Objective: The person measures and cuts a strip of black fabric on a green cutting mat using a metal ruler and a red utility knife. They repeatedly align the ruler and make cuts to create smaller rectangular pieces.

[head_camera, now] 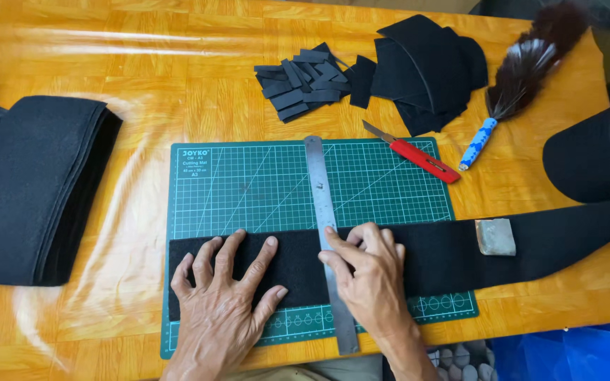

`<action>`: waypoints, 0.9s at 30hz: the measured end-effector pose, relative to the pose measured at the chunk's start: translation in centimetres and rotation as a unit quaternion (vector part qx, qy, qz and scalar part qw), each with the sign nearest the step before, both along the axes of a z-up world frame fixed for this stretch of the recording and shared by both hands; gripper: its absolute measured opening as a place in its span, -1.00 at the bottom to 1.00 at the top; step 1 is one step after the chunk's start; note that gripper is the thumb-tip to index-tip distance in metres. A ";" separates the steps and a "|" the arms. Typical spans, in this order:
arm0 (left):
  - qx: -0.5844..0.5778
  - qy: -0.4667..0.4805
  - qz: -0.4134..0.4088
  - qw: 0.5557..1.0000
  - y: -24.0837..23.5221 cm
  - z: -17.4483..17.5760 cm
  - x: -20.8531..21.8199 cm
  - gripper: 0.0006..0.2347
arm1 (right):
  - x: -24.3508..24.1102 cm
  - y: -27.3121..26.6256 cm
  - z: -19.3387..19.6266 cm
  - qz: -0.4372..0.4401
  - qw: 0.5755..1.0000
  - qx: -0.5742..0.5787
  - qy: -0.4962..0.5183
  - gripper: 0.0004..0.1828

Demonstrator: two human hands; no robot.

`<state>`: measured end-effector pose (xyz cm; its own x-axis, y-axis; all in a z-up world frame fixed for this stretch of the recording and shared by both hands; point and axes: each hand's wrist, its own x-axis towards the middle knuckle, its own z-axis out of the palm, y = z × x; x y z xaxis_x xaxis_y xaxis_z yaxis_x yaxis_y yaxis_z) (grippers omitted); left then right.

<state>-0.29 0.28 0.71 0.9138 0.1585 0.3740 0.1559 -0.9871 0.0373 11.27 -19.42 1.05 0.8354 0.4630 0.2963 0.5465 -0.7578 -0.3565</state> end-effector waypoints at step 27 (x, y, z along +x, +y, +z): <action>0.027 0.020 0.006 0.999 -0.1 -0.3 -0.1 -0.44 | 0.0 -1.3 -0.5 0.016 0.998 0.063 -0.016 -0.59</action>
